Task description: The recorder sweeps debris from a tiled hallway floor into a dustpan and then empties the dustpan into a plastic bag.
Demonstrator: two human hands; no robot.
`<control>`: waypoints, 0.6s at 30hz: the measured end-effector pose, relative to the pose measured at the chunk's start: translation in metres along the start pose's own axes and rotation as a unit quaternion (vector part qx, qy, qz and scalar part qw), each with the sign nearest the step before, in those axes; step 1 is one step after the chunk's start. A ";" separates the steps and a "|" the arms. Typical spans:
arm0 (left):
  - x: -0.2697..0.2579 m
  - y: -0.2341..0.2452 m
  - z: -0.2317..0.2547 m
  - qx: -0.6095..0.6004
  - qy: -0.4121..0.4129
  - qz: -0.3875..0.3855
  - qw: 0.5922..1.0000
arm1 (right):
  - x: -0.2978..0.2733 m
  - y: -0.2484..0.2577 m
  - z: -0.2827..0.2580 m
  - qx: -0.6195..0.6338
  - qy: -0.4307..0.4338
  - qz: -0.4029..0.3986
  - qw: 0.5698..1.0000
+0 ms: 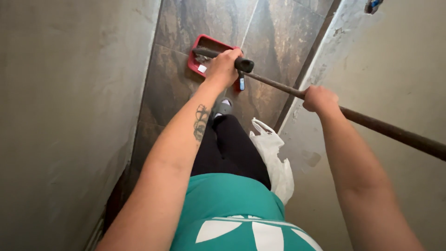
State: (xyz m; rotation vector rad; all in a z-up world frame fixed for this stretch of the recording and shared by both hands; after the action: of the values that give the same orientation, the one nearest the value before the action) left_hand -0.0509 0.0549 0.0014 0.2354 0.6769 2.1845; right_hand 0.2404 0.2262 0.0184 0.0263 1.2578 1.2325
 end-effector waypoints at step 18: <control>0.012 -0.015 0.004 -0.006 -0.011 0.025 1.000 | 0.039 -0.005 -0.040 0.015 0.071 0.033 0.997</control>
State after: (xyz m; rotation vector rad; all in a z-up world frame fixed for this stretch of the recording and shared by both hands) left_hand -0.0473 0.0736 -0.0038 0.2726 0.6518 2.2288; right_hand 0.2073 0.2279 -0.0272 0.0023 1.4085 1.2907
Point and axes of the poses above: each hand's wrist, its own x-axis towards the middle knuckle, its own y-axis out of the back of the hand, z = x × y, the point moved 8 cm from there along x, towards the middle knuckle, and after that the axes turned 13 degrees about z, right-handed, at the moved point
